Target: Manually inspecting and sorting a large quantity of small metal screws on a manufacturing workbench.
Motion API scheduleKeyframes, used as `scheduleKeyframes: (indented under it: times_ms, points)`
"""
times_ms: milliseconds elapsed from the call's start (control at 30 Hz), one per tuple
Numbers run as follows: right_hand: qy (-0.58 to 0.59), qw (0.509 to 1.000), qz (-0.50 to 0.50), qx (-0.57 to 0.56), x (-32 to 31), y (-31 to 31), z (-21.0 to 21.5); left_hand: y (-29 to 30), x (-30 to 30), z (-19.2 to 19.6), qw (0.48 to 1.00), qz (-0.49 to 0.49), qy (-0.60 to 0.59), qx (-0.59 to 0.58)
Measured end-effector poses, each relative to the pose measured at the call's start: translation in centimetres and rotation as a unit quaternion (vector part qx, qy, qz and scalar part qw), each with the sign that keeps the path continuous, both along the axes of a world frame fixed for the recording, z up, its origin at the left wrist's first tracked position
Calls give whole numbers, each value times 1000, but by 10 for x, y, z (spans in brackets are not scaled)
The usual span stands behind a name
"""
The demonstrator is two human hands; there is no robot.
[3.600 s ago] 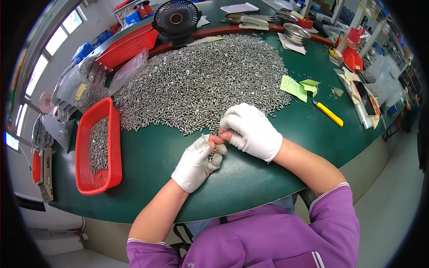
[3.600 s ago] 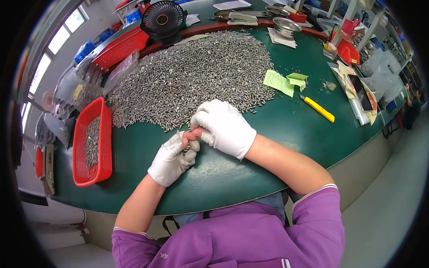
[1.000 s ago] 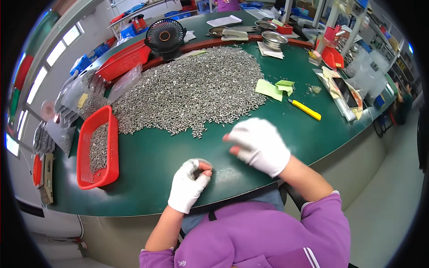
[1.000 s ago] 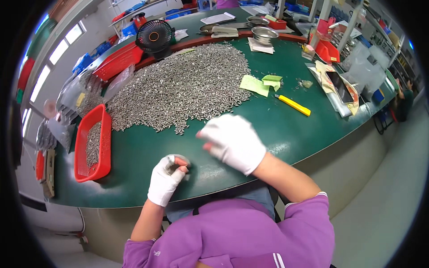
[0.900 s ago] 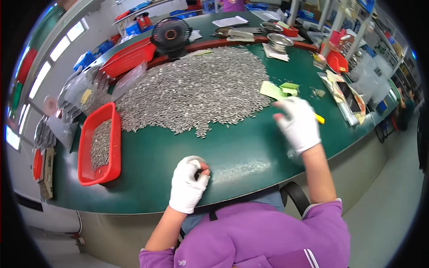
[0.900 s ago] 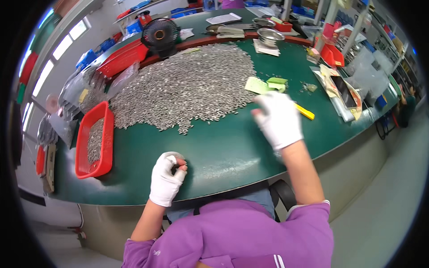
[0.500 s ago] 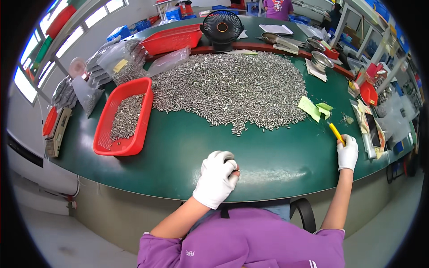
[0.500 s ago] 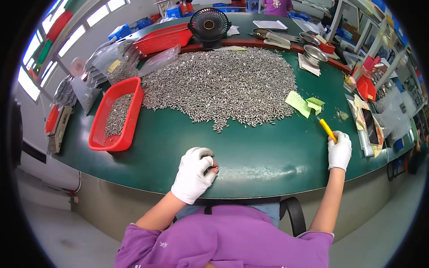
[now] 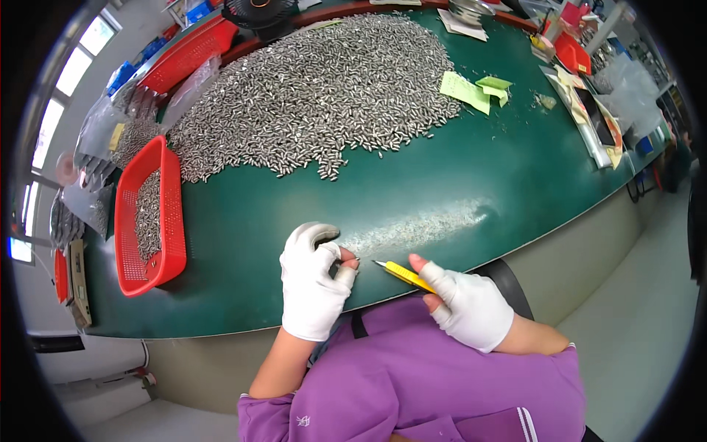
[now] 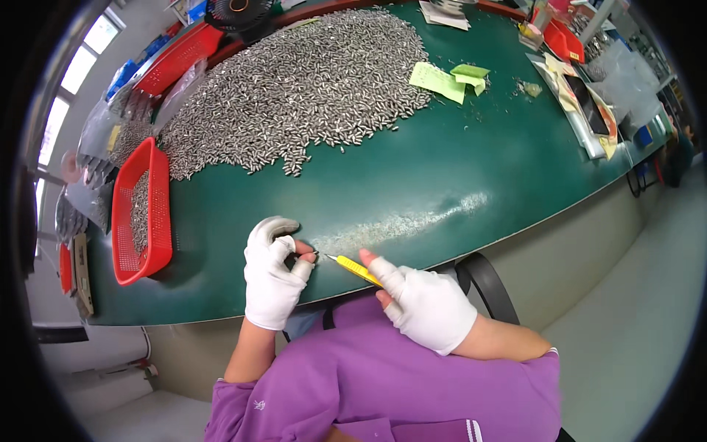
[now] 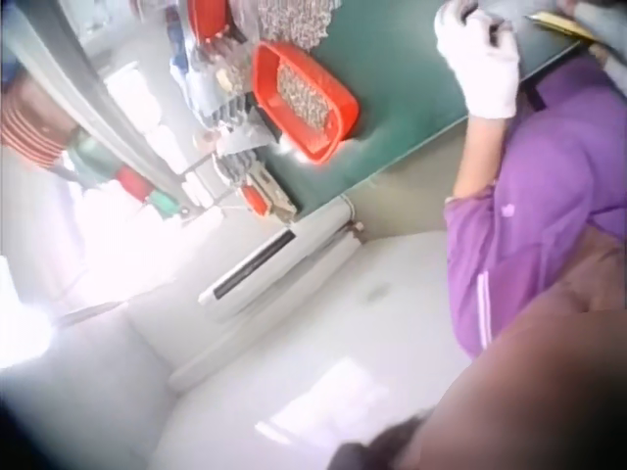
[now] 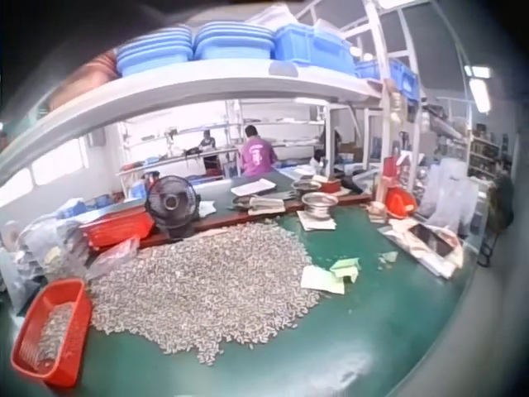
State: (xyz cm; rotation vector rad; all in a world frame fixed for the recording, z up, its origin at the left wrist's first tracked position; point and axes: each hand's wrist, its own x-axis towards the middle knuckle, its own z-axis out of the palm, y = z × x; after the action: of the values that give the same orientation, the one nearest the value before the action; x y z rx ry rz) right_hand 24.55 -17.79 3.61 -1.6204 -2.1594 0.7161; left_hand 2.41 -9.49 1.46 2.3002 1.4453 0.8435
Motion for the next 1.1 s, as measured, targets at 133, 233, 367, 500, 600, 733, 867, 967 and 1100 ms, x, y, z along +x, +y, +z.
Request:
scheduleKeyframes:
  times_ms: [133, 233, 367, 500, 600, 733, 867, 967, 1100]
  points:
    - [-37, 994, 39, -91, -3, -2, -2, -12, 2, 0, 1000, 5, 15, -3]
    - [-24, 998, 47, -38, -6, -3, -9, -16, 3, -1, 1000, 11, 12, -2]
    - [-48, 997, 53, -35, -9, -3, -8, -18, 3, -3, 1000, 14, 6, 7]
    - [-55, 996, 60, -31, -11, -1, -9, -19, 5, -1, 1000, 12, 26, 13]
    - [-53, 996, 63, -31, -12, -1, -9, -20, 5, -2, 999, 26, 19, 3]
    - [-58, 996, 59, -29, -13, -2, -10, -19, 6, -2, 999, 27, 25, 9]
    - [-52, 997, 57, -21, -13, -1, -9, -19, 6, -4, 999, 21, 19, 14]
    - [-60, 996, 63, -24, -14, 1, -7, -18, 5, -4, 1000, 18, 16, 16]
    - [-57, 996, 58, -24, -16, 2, -5, -17, 6, -6, 1000, 11, -1, 12]
